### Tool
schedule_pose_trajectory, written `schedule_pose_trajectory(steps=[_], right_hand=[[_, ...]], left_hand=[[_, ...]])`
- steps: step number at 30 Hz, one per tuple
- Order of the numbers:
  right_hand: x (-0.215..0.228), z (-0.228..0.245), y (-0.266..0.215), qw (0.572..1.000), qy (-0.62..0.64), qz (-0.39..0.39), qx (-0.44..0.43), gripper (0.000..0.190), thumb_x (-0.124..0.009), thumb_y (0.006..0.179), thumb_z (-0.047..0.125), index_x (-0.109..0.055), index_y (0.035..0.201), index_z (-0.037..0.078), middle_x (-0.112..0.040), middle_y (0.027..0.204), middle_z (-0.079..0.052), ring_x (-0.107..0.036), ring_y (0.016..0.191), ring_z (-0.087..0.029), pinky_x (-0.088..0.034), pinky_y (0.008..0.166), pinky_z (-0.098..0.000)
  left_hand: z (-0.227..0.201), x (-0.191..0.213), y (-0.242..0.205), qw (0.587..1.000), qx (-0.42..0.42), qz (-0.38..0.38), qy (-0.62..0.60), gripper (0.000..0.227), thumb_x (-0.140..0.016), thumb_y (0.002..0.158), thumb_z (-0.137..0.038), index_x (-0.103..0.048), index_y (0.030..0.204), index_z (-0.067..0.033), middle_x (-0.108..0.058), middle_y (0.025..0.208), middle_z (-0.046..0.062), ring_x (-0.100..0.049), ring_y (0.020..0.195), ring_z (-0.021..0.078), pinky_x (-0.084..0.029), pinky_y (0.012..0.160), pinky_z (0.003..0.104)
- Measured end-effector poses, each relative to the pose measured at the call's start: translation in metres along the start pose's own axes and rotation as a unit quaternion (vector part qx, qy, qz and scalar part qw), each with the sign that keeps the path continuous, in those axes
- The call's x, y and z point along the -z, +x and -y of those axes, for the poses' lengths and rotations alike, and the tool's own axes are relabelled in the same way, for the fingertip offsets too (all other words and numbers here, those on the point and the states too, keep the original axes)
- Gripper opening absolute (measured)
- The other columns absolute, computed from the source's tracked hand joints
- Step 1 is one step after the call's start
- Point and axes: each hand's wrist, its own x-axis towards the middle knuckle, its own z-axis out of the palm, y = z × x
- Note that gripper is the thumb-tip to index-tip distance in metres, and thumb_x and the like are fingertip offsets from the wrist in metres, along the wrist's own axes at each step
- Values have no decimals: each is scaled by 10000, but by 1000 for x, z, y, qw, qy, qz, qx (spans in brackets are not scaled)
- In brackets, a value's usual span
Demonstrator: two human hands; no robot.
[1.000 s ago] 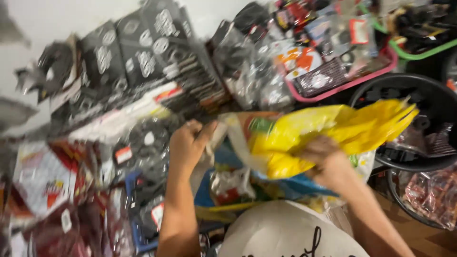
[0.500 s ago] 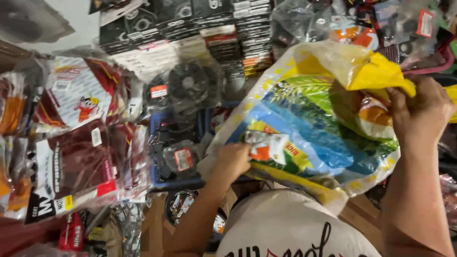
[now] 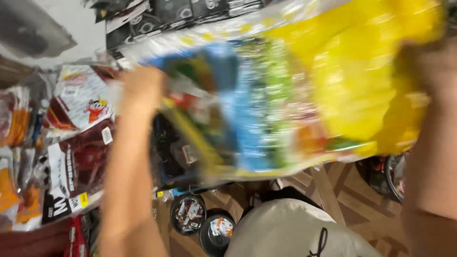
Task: The person sorts through various packaged mechanical parts, including sprockets and chains, in a cluttered storage area. They pick up items, wipe them with a cloth, and place them into a yellow plastic bag.
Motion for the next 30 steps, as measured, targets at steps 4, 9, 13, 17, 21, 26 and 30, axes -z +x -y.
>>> schedule_pose_trajectory(steps=[4, 9, 13, 17, 21, 26, 30], right_hand=[[-168, 42, -20, 978, 81, 73, -177, 431, -699, 964, 450, -709, 1187, 81, -658, 955, -129, -557, 707, -278, -468, 554, -465], [-266, 80, -92, 795, 533, 1, -291, 581, -874, 802, 126, -602, 1307, 35, -736, 1090, -174, -759, 923, -343, -638, 755, -515], [-191, 107, -103, 885, 445, -13, -135, 486, -831, 888, 105, -548, 1275, 26, -637, 943, -104, -674, 800, -201, -590, 668, -288], [-172, 111, -101, 985, 149, 50, -67, 772, -749, 904, 244, -350, 1551, 114, -617, 1269, -384, -601, 1191, -556, -503, 1012, -630], [-200, 107, -92, 970, -133, 76, 189, 634, -717, 858, 350, -560, 1471, 311, -640, 1237, -100, -692, 1089, -362, -615, 859, -486], [-196, 147, 9, 941, -203, 154, 223, 481, -765, 812, 560, -735, 1260, 388, -586, 1293, -39, -564, 1258, -320, -601, 916, -488], [-244, 150, 95, 967, -102, 35, 233, 492, -624, 927, 614, -786, 1007, 156, -708, 921, -131, -719, 906, -354, -601, 781, -486]], left_hand=[[13, 69, 7, 954, -32, -190, 229, 298, -810, 795, -500, -780, 979, -268, -705, 899, 6, -746, 820, 300, -595, 680, 455], [-130, 103, -36, 957, -127, -260, -17, 372, -864, 768, -413, -772, 1086, -242, -681, 952, 68, -711, 878, 352, -575, 751, 469], [-236, 70, -59, 914, -153, -238, -289, 283, -829, 848, -382, -781, 1076, -221, -737, 951, 79, -711, 866, 312, -587, 796, 388], [-298, -99, -46, 852, -127, -157, -484, 373, -824, 802, -270, -707, 1135, -151, -676, 1078, 172, -641, 1079, 431, -509, 1000, 472], [-317, -171, -77, 947, -56, -87, -303, 690, -660, 906, -592, -562, 1490, -237, -466, 1536, 199, -410, 1395, 516, -333, 1113, 681], [-318, -173, -60, 942, 9, -73, -327, 674, -568, 987, -539, -478, 1546, -173, -400, 1564, 259, -354, 1423, 533, -276, 1129, 705], [-316, -214, -52, 955, -5, -123, -269, 709, -683, 838, -494, -531, 1497, -280, -492, 1521, 169, -431, 1398, 492, -343, 1124, 625]])
